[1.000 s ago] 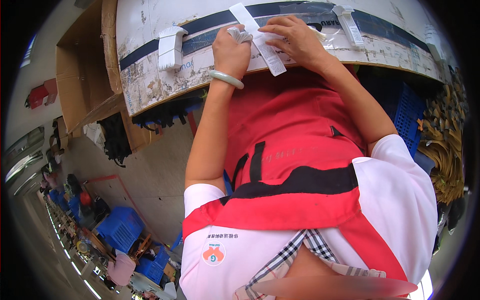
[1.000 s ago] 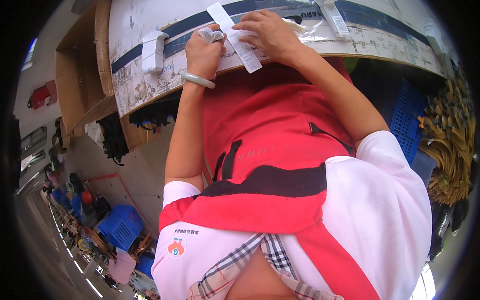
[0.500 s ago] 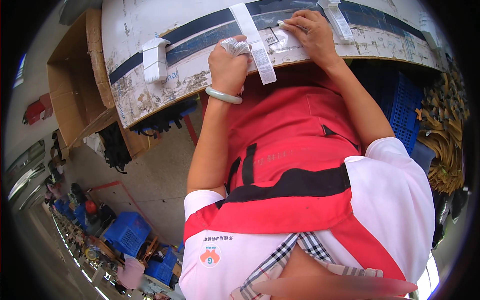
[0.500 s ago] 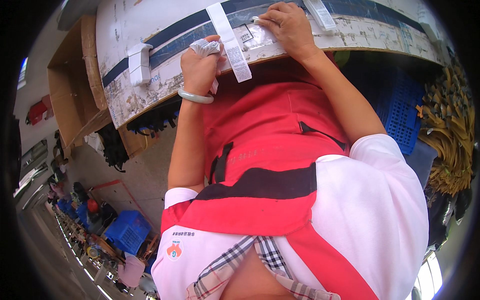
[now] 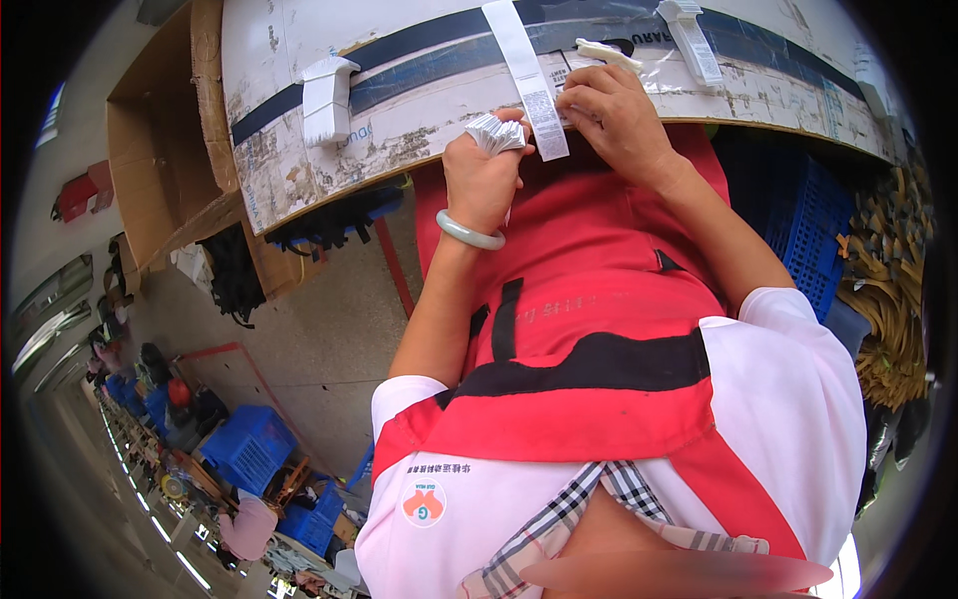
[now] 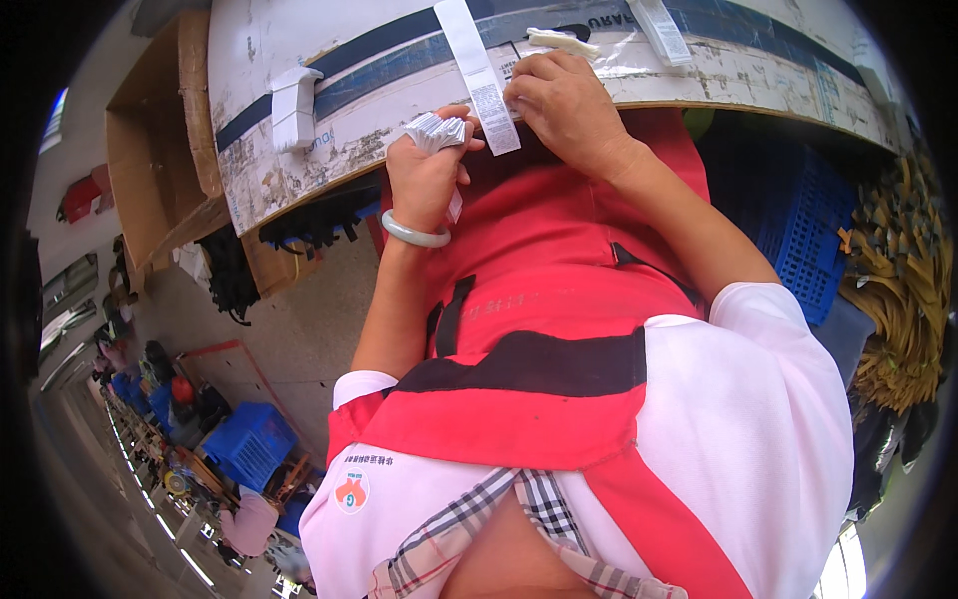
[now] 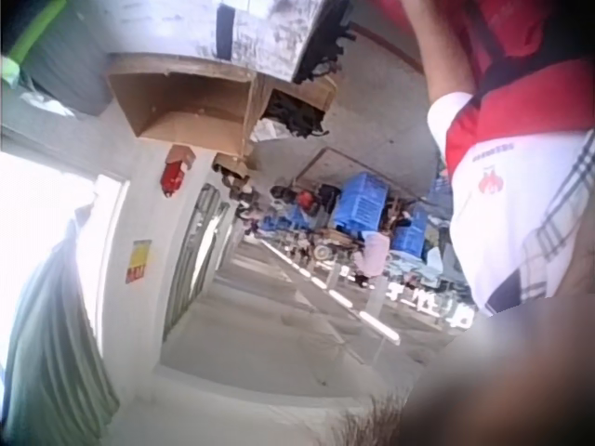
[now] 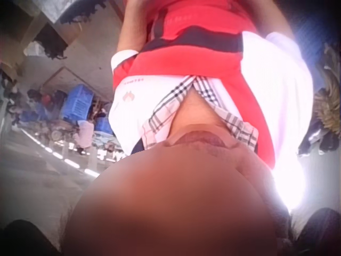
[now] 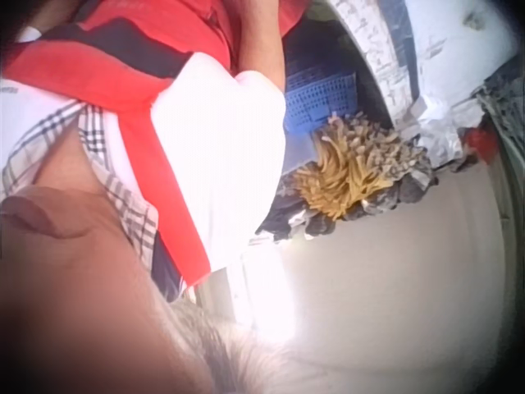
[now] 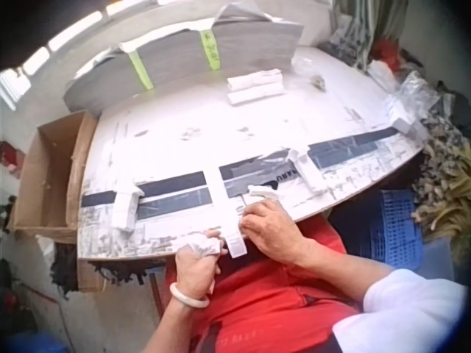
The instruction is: The person is sorting and organizing garment care labels at a factory workbench.
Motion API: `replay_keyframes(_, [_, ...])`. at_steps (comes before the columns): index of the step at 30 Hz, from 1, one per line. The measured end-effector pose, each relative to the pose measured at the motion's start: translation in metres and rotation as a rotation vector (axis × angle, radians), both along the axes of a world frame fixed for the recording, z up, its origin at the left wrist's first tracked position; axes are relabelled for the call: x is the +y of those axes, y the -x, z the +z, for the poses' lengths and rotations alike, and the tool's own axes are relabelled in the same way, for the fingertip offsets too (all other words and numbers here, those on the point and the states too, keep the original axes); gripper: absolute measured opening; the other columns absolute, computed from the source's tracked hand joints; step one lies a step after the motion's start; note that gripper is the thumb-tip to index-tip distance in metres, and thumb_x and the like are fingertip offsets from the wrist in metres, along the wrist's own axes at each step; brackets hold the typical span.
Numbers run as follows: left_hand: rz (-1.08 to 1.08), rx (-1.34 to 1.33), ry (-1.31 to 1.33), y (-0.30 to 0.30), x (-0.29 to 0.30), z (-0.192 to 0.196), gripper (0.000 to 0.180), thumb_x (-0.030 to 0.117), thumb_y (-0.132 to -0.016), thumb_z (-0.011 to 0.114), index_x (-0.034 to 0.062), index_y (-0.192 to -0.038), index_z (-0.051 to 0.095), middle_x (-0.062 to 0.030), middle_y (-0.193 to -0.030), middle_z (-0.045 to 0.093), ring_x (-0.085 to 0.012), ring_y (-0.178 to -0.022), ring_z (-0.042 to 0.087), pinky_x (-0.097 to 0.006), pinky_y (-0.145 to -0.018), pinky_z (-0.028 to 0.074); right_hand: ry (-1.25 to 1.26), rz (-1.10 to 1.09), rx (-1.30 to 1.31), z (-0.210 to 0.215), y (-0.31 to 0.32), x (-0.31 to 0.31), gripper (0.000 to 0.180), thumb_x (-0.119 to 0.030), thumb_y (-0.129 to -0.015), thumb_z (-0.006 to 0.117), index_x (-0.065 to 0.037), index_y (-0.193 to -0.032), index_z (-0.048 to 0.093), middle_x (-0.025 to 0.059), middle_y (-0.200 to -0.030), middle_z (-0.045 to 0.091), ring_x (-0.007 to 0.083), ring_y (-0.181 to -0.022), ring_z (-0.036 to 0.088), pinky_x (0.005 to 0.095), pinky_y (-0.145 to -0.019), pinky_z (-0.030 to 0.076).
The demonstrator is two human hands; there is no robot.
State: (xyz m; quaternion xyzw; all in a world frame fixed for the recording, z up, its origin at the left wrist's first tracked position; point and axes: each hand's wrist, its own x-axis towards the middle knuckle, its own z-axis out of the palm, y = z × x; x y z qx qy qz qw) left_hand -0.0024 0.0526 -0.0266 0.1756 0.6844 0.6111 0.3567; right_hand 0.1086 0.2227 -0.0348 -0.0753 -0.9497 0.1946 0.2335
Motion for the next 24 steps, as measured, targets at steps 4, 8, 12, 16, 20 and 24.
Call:
replay_keyframes(4, [0.015, -0.04, -0.051, 0.001, -0.006, -0.003, 0.021, 0.005, -0.088, 0.067, -0.0024, -0.107, 0.068, -0.008, -0.09, 0.071, -0.0105, -0.068, 0.066, -0.02, -0.048, 0.047, 0.058, -0.022, -0.028, 0.006, 0.02, 0.007, 0.013, -0.013, -0.082, 0.069, -0.009, -0.095, 0.07, 0.0061, -0.099, 0.063, 0.0257, -0.097, 0.058, 0.0382, -0.086, 0.047])
replay_keyframes(8, [-0.01, -0.085, -0.045, 0.002, -0.009, -0.006, 0.019, 0.006, -0.088, 0.068, -0.0022, -0.105, 0.068, -0.0073, -0.089, 0.071, -0.0087, -0.062, 0.061, -0.02, -0.049, 0.047, 0.063, -0.03, 0.103, -0.01, 0.046, 0.008, 0.013, -0.015, -0.082, 0.071, -0.011, -0.094, 0.072, 0.0053, -0.101, 0.062, 0.025, -0.095, 0.058, 0.0356, -0.084, 0.047])
replay_keyframes(12, [0.0, 0.028, -0.074, 0.005, -0.017, -0.005, 0.02, 0.005, -0.087, 0.069, -0.0003, -0.106, 0.069, -0.0071, -0.088, 0.07, -0.0074, -0.063, 0.06, -0.02, -0.052, 0.046, 0.159, 0.011, 0.116, -0.009, 0.043, 0.007, 0.014, -0.012, -0.08, 0.074, -0.01, -0.093, 0.074, 0.0052, -0.103, 0.06, 0.0242, -0.1, 0.057, 0.0323, -0.085, 0.047])
replay_keyframes(16, [0.097, 0.78, -0.299, 0.023, -0.012, -0.003, 0.019, 0.002, -0.081, 0.072, 0.0027, -0.099, 0.071, -0.0056, -0.081, 0.07, -0.0135, -0.071, 0.065, -0.026, -0.065, 0.051, 0.509, 0.192, 0.05, 0.026, 0.032, -0.012, 0.011, -0.016, -0.083, 0.073, -0.009, -0.091, 0.073, 0.0054, -0.098, 0.061, 0.0225, -0.088, 0.059, 0.0314, -0.08, 0.048])
replay_keyframes(20, [-0.033, 0.4, -0.208, 0.018, -0.019, 0.009, 0.018, 0.001, -0.08, 0.072, 0.0025, -0.098, 0.071, -0.0068, -0.084, 0.07, -0.0131, -0.077, 0.065, -0.026, -0.07, 0.051, 0.725, 0.248, -0.037, 0.045, 0.026, -0.018, 0.017, -0.018, -0.086, 0.072, -0.006, -0.097, 0.071, 0.0038, -0.095, 0.063, 0.0142, -0.084, 0.06, 0.0271, -0.077, 0.049])
replay_keyframes(24, [-0.013, 0.254, -0.203, 0.015, -0.025, 0.003, 0.017, 0.0, -0.08, 0.072, 0.0018, -0.097, 0.07, -0.004, -0.083, 0.07, -0.011, -0.076, 0.064, -0.025, -0.069, 0.051, 0.807, 0.191, -0.255, 0.048, 0.022, -0.016, 0.017, -0.014, -0.089, 0.069, -0.004, -0.102, 0.069, 0.0029, -0.094, 0.066, 0.011, -0.086, 0.06, 0.0247, -0.081, 0.049])
